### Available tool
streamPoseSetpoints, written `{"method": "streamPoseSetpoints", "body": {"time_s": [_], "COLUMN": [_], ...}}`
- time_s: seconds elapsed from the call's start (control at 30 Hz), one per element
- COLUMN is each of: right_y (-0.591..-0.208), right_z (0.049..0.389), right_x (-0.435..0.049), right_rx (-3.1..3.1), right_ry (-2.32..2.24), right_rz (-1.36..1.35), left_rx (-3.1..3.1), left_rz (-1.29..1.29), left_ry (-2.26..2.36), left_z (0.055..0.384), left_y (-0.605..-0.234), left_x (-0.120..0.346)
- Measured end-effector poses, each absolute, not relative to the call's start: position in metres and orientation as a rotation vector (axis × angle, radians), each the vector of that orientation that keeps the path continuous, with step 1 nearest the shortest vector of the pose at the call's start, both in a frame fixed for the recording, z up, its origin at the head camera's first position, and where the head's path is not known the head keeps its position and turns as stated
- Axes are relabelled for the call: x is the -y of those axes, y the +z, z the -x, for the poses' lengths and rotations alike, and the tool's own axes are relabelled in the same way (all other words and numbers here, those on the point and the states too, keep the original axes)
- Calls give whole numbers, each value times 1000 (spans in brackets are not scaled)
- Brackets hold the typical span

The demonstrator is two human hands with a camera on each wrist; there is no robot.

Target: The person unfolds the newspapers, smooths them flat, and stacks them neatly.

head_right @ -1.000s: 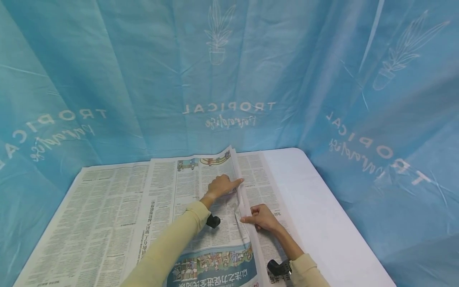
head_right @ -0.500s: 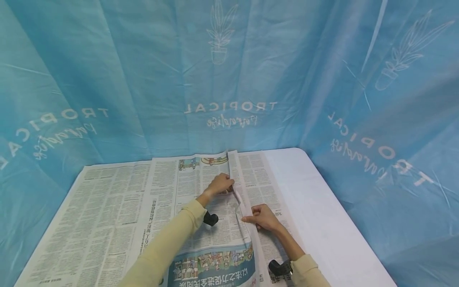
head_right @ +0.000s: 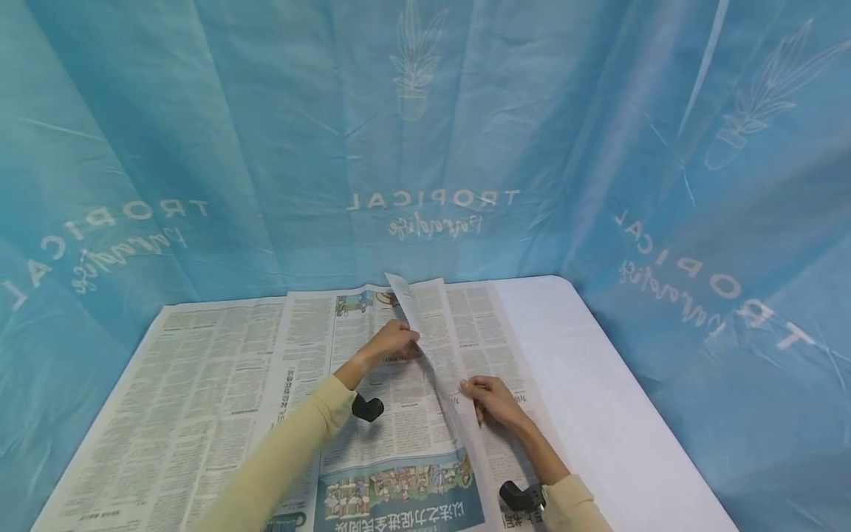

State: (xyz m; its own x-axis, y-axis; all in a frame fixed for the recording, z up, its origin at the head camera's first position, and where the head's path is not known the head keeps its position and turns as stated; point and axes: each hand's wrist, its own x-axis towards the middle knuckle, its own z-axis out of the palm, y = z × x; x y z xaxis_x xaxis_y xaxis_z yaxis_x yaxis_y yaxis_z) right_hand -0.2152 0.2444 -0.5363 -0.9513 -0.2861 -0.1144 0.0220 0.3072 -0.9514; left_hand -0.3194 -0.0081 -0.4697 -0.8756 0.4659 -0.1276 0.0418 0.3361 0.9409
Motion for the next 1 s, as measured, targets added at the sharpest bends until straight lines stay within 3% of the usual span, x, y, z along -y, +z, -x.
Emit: {"method": "streamPoseSetpoints", "body": {"time_s": [0.63, 1.0], "right_y": [-538, -527], "right_z": [215, 238], "right_x": [-236, -232], "right_rx": [-2386, -2516], "right_ry": [-1641, -1607], "right_rz": [222, -123], "left_rx": [-2089, -1926], "left_rz": [-211, -30], "left_ry": [1626, 1765], "left_z": [307, 303], "left_y": [-464, -463], "left_x": [65, 95]}}
